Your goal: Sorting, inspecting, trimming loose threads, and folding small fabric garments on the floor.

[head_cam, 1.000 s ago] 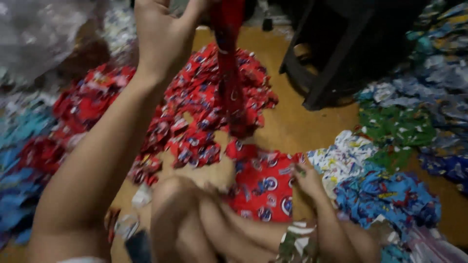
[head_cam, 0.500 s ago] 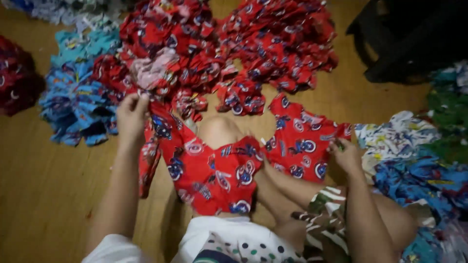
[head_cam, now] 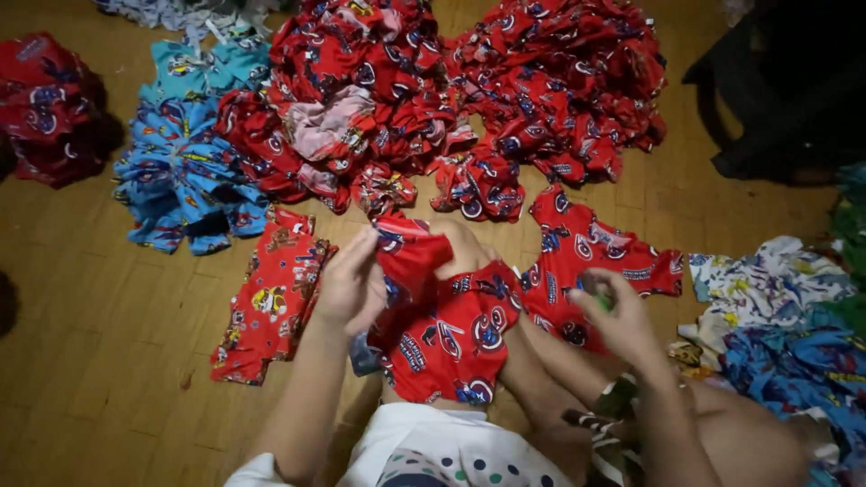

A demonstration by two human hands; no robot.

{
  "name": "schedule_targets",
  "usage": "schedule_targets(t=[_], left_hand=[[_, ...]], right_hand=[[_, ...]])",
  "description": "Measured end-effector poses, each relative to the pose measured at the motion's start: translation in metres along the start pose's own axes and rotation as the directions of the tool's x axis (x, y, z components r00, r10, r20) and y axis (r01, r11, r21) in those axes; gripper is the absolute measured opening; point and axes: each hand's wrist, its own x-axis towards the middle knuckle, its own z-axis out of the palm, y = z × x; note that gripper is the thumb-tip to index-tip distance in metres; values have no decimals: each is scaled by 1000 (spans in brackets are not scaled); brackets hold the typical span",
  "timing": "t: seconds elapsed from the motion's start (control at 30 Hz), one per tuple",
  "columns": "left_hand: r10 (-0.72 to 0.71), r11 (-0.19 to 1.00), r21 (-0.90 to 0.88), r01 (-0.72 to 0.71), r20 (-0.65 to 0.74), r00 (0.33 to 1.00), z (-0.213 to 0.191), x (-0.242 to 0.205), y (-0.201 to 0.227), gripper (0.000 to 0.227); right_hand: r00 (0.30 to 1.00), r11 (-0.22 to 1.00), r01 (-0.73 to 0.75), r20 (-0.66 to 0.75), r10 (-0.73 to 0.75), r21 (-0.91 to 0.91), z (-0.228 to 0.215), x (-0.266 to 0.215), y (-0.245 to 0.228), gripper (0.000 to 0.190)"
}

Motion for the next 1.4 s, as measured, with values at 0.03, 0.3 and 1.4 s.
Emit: schedule_targets(t=[0.03, 0.3, 1.4], left_hand=[[-1, 1000, -3, 1, -1, 1000, -8, 3, -6, 24], [-220, 865, -426, 266, 154, 963, -30, 19, -41, 33], [455, 643, 748, -166, -198, 868, 76, 2, -68, 31]], right_hand=[[1000, 1000, -2, 0, 2, -2, 3, -8, -11, 61], [973, 974, -70, 230, 19, 216, 28, -72, -141, 53], [727, 727, 687, 10, -687, -24, 43, -107, -212, 22]])
